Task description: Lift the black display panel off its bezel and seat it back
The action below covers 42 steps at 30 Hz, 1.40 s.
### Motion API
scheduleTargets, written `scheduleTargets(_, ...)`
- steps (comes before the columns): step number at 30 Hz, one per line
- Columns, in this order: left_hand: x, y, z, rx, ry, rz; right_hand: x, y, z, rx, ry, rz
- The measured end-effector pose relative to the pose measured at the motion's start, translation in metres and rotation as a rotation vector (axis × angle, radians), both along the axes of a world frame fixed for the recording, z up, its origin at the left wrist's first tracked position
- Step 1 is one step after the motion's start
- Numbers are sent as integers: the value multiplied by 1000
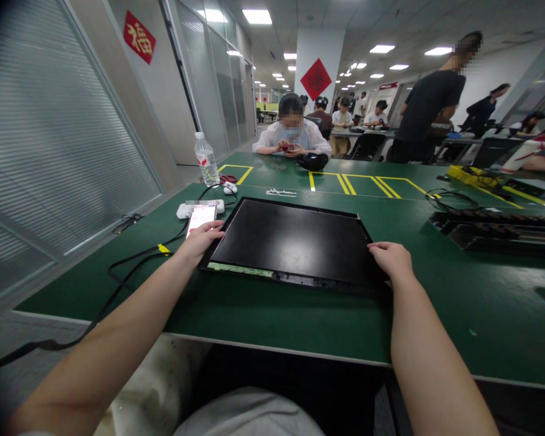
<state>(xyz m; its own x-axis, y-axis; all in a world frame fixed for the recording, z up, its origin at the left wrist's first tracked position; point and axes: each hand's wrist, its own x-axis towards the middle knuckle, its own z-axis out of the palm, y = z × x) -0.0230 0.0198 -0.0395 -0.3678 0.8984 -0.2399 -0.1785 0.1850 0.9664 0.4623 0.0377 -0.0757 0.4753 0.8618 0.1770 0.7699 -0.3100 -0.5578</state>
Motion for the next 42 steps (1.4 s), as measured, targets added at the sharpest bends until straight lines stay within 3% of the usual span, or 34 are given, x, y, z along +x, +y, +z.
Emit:
scheduleTargets(17,1,-3,4,17,-194,-45,-3,-3,4,-57,35,0)
scheduleTargets(31,3,-5,6,-19,-161,-39,-5,-2,3,-50,21,-4)
scheduleTargets(42,-7,-1,-8,51,-13,-92,-3,0,0,-1,-1,2)
